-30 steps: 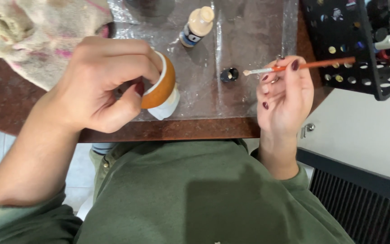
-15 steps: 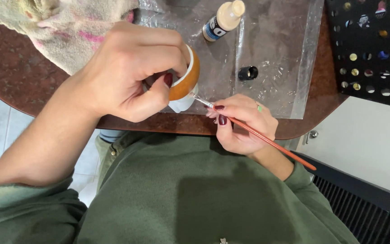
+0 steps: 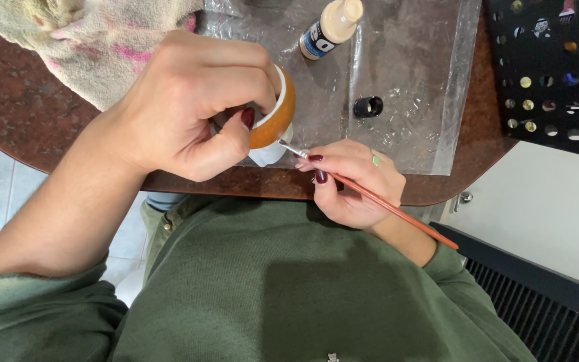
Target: Painting details on small ceramic figurines with a fine brush.
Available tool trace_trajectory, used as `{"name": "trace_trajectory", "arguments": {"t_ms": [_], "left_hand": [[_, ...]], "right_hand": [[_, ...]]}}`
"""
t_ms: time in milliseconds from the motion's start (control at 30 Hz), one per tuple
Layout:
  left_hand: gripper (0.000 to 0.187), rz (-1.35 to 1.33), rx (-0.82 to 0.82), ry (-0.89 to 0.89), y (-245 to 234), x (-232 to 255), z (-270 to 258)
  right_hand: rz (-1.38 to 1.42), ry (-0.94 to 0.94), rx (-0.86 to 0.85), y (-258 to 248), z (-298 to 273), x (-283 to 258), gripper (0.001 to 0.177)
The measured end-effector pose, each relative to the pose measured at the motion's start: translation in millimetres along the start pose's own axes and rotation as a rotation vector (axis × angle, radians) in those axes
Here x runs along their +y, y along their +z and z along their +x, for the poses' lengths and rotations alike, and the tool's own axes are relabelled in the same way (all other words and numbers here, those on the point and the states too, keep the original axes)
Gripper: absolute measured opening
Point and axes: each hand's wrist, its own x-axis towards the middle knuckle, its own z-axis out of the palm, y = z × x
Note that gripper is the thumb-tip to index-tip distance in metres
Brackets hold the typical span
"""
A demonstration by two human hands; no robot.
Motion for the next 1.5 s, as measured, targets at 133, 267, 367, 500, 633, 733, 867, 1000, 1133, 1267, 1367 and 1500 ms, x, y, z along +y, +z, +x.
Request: {"name": "trace_trajectory", "arguments": {"t_ms": [133, 267, 367, 500, 633, 733, 867, 1000, 1133, 1267, 1367, 1500], "left_hand": [[0.01, -0.002, -0.005, -0.013, 1, -3, -4], [0.01, 0.001, -0.004, -0.01, 1, -1, -2], [0.01, -0.003, 0.001, -0.005, 1, -1, -2], [0.01, -0.004, 0.002, -0.01, 0, 0, 0], [0.009, 0.003, 0.0, -0.016, 1, 0, 0], [0.009, 0.001, 0.002, -0.014, 1, -1, 0], [0.009, 0.007, 0.0, -0.013, 1, 0, 1], [0.009, 0.009, -0.002, -0.012, 1, 0, -1], [0.009, -0.002, -0.001, -0.017, 1, 0, -2], [0.01, 0.002, -0.001, -0.015, 2, -1, -1], [0.01, 0.013, 0.001, -0.018, 1, 0, 1], [0.01, 0.001, 0.002, -0.015, 1, -2, -3]], "right_hand": [[0.001, 0.076, 0.074, 3, -7, 4, 0.015], [0.021, 0.029, 0.033, 1, -3, 1, 0.015], [-0.013, 0.06, 0.032, 2, -6, 1, 0.014], [0.044, 0.046, 0.054, 2, -5, 3, 0.015], [0.028, 0.043, 0.014, 1, -2, 0, 0.016], [-0.002, 0.118, 0.074, 4, -7, 1, 0.015], [-0.011, 0.119, 0.128, 5, -8, 1, 0.015], [0.026, 0.039, 0.033, 2, -4, 1, 0.017], [0.02, 0.078, 0.105, 6, -11, 5, 0.017], [0.011, 0.095, 0.092, 4, -8, 2, 0.016], [0.03, 0.065, 0.081, 2, -8, 4, 0.016], [0.032, 0.064, 0.087, 3, -5, 4, 0.016]]}}
